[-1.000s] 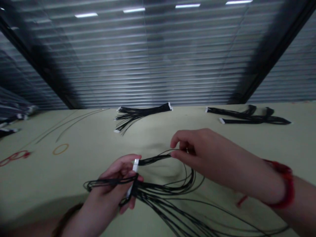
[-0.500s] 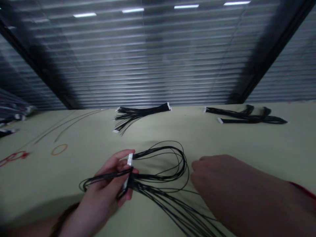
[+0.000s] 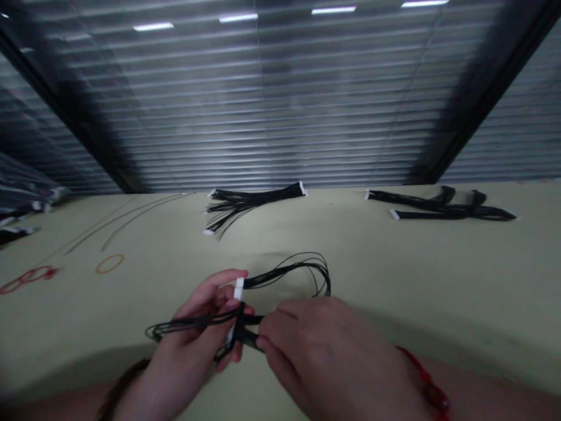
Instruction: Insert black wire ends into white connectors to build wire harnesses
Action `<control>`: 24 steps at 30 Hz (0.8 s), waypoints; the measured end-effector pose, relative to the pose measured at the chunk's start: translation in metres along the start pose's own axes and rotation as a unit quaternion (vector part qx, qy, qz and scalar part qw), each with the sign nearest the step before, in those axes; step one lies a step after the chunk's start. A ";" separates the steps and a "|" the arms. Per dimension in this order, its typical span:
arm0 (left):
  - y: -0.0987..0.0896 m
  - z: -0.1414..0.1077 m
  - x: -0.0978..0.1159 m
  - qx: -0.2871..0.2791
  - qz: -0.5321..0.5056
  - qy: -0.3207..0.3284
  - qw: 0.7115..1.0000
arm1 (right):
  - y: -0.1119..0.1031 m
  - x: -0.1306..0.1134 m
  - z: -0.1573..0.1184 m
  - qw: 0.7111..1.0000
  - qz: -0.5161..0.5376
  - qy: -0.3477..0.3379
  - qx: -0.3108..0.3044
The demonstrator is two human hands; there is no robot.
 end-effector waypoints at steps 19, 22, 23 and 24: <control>0.007 0.002 -0.005 -0.030 0.026 -0.022 0.999 | -0.009 -0.014 0.002 0.989 -0.106 -0.086 0.051; 0.007 0.002 -0.003 -0.032 0.023 -0.024 0.999 | -0.016 0.001 0.009 0.999 0.027 -0.010 -0.036; 0.007 0.002 -0.003 -0.031 0.022 -0.027 0.999 | -0.021 0.004 0.010 0.996 0.055 -0.004 -0.064; 0.007 0.002 -0.002 -0.027 0.020 -0.030 0.999 | -0.030 0.007 0.011 0.995 0.068 -0.005 -0.077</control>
Point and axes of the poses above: each hand's wrist, its own z-axis towards the middle knuckle, its own y-axis out of the palm, x = y × z, the point moved 8 cm from there along z, towards the middle knuckle, and after that the axes turned 9 degrees about z, right-handed, at the moved point
